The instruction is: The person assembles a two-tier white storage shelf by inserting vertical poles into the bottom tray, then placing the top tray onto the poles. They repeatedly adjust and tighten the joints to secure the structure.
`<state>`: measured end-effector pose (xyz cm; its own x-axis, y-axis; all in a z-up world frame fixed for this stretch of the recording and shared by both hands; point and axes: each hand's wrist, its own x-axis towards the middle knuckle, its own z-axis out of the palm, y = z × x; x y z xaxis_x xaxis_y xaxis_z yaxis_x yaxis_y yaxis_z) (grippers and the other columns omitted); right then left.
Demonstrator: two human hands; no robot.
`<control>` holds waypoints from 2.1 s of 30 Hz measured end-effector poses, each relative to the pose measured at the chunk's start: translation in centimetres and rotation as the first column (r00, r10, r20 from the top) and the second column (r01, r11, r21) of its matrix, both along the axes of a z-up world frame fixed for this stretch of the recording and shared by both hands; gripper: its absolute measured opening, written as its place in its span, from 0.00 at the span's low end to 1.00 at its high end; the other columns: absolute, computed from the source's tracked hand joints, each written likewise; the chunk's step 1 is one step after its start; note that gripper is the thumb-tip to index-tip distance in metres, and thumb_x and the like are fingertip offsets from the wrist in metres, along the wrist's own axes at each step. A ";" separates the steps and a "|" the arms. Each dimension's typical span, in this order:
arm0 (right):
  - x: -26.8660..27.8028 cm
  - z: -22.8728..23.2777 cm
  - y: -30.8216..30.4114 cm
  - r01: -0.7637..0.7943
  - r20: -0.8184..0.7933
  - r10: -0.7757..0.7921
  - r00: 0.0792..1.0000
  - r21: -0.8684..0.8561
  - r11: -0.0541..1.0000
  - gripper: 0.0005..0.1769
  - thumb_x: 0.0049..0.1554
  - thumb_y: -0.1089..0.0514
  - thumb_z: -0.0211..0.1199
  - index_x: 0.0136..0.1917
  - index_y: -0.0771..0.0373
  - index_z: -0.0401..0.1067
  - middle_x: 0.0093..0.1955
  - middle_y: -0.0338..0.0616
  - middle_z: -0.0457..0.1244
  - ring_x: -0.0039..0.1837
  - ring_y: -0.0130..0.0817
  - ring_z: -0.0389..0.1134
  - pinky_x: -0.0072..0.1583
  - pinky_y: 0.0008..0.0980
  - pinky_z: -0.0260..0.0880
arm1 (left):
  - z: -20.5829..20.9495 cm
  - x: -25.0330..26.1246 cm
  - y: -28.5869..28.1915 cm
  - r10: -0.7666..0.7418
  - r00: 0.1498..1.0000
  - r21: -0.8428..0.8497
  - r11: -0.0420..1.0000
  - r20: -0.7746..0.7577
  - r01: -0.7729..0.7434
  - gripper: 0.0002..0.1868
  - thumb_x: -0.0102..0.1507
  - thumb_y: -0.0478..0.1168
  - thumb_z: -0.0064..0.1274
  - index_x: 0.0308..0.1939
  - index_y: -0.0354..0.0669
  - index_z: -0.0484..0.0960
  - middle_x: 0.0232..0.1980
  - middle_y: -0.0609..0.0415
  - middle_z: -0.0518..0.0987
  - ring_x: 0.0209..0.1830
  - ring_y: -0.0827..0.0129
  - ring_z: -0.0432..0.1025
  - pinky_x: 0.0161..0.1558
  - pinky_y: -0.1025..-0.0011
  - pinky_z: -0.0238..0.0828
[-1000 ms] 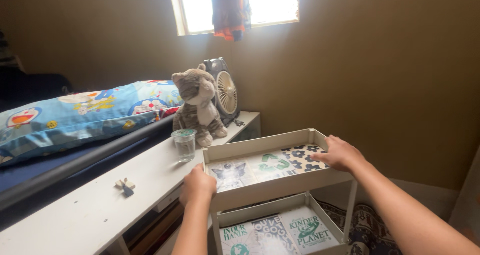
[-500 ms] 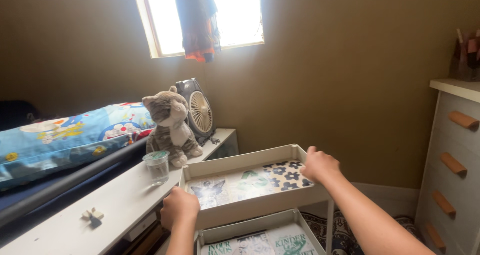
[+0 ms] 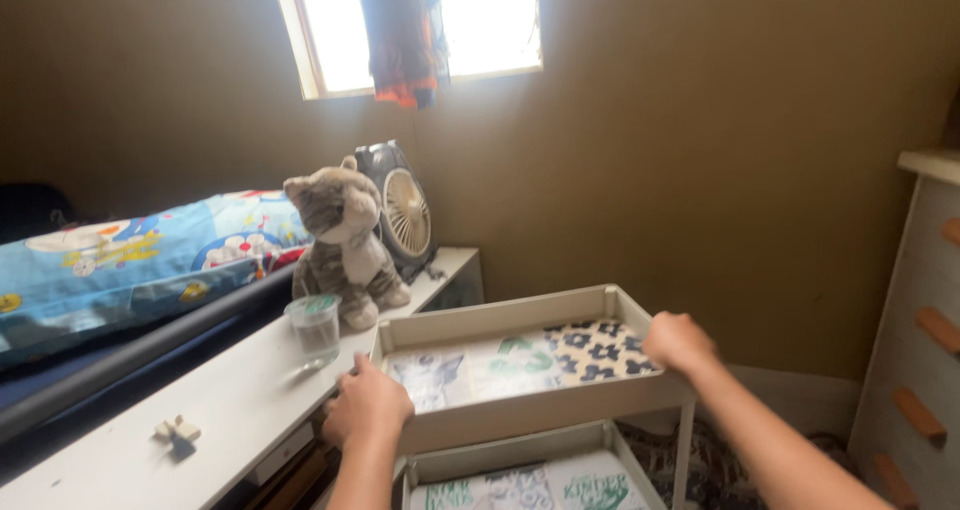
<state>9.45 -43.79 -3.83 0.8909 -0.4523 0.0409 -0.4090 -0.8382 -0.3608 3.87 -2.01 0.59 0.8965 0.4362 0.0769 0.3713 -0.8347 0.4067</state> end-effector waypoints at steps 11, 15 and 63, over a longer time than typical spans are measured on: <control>1.9 -1.9 -1.8 -0.188 -0.128 0.183 0.975 -0.029 0.982 0.23 0.54 0.43 0.65 0.59 0.53 0.79 0.63 0.53 0.68 0.64 0.48 0.72 0.64 0.42 0.73 | 0.2 -3.7 -24.8 -0.745 0.666 0.037 0.667 0.043 0.744 0.30 0.72 0.56 0.19 0.66 0.54 0.75 0.70 0.54 0.73 0.71 0.55 0.66 0.74 0.36 0.44; -1.3 -0.2 0.0 -0.237 -0.148 0.212 0.966 -0.179 0.955 0.23 0.62 0.44 0.55 0.54 0.62 0.81 0.59 0.58 0.70 0.62 0.54 0.71 0.63 0.43 0.72 | 2.6 -6.1 -25.1 -0.698 0.712 0.047 0.711 -0.082 0.702 0.30 0.72 0.52 0.21 0.63 0.52 0.79 0.67 0.50 0.75 0.68 0.53 0.69 0.74 0.32 0.39; -2.0 5.0 28.9 -0.845 0.339 0.856 0.391 -0.236 0.480 0.30 0.64 0.48 0.46 0.77 0.55 0.58 0.83 0.45 0.48 0.84 0.48 0.45 0.78 0.55 0.47 | 5.6 -5.7 0.4 -0.352 0.920 0.178 0.907 -0.172 0.381 0.35 0.70 0.53 0.37 0.81 0.63 0.47 0.86 0.59 0.41 0.85 0.51 0.32 0.75 0.30 0.28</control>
<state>7.40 -14.87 1.14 0.7158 0.5375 0.4458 0.6799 -0.6819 -0.2697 -1.87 -1.66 6.17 0.9981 0.0622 -0.0024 0.0616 -0.9814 0.1817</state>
